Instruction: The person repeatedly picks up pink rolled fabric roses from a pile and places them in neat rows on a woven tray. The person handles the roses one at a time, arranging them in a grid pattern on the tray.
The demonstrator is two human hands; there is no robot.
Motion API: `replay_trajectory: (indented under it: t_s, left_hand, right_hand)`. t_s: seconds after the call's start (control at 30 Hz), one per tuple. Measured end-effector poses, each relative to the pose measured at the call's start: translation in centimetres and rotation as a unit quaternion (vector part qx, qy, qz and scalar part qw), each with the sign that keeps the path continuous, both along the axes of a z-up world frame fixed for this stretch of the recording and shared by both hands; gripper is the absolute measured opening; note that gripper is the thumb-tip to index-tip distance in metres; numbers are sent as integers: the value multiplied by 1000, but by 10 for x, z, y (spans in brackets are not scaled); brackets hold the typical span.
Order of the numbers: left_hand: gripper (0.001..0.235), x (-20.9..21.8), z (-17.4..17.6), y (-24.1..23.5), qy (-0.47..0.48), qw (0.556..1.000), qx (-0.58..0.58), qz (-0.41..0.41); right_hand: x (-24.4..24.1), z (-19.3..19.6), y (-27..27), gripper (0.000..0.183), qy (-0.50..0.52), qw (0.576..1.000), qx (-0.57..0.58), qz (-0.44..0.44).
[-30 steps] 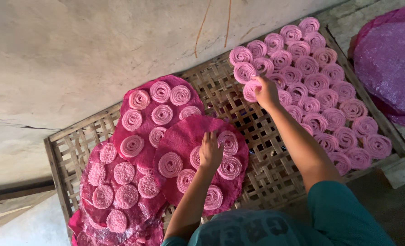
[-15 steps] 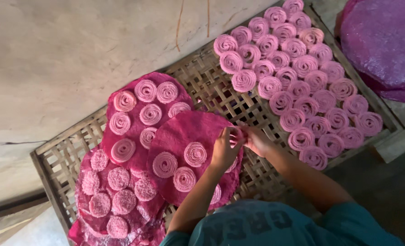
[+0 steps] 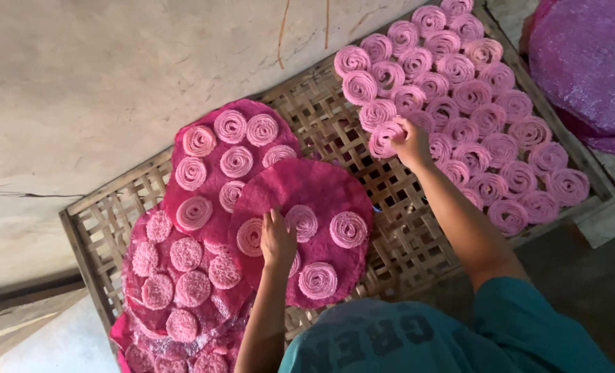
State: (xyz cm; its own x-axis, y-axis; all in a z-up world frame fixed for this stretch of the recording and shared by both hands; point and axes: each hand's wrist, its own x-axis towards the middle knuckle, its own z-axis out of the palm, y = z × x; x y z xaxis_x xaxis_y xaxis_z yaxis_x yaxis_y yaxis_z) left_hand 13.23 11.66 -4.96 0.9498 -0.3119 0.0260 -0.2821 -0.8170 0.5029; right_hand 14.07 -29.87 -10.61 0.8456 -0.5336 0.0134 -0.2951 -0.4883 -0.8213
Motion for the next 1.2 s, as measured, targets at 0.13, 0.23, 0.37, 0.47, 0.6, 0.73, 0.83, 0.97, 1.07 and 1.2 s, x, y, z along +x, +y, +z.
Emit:
replay_trajectory:
  t_s: [0.13,0.23,0.37,0.47,0.6,0.73,0.83,0.97,1.07,1.2]
  left_hand:
    - [26,-1,0,-4,58,997,53,-7]
    - [21,1,10,-13,79,997,-12,-16]
    - [13,-5,25,-50,195,973,-121,-20]
    - [17,-30,32,-92,132,948,-238,-168]
    - [29,-50,41,-115,85,938,-252,-222]
    - [42,-39,40,-101,100,973,-106,-178]
    - [50,-42,32,-86,61,980,-65,-180]
    - [52,-50,23,-76,48,982,-66,-173]
    - [49,-53,19,-74,81,984,-49,-150]
    - [43,-50,13,-76,99,984,-34,-141]
  right_hand:
    - [-4,12,5,49,-96,970,-225,1]
    - [-18,32,21,55,-129,913,-387,-22]
    - [-71,48,84,22,29,997,-61,30]
    - [-120,43,128,37,67,803,588,69]
    - [-135,19,112,37,-33,724,689,23]
    - [-115,-12,48,27,-53,852,520,-39]
    - [-100,-27,15,30,19,980,199,-13]
    - [-88,-21,6,45,53,991,-119,-19]
    - [-92,0,18,40,34,990,-126,-44]
    - [-90,34,32,47,18,976,-210,-52]
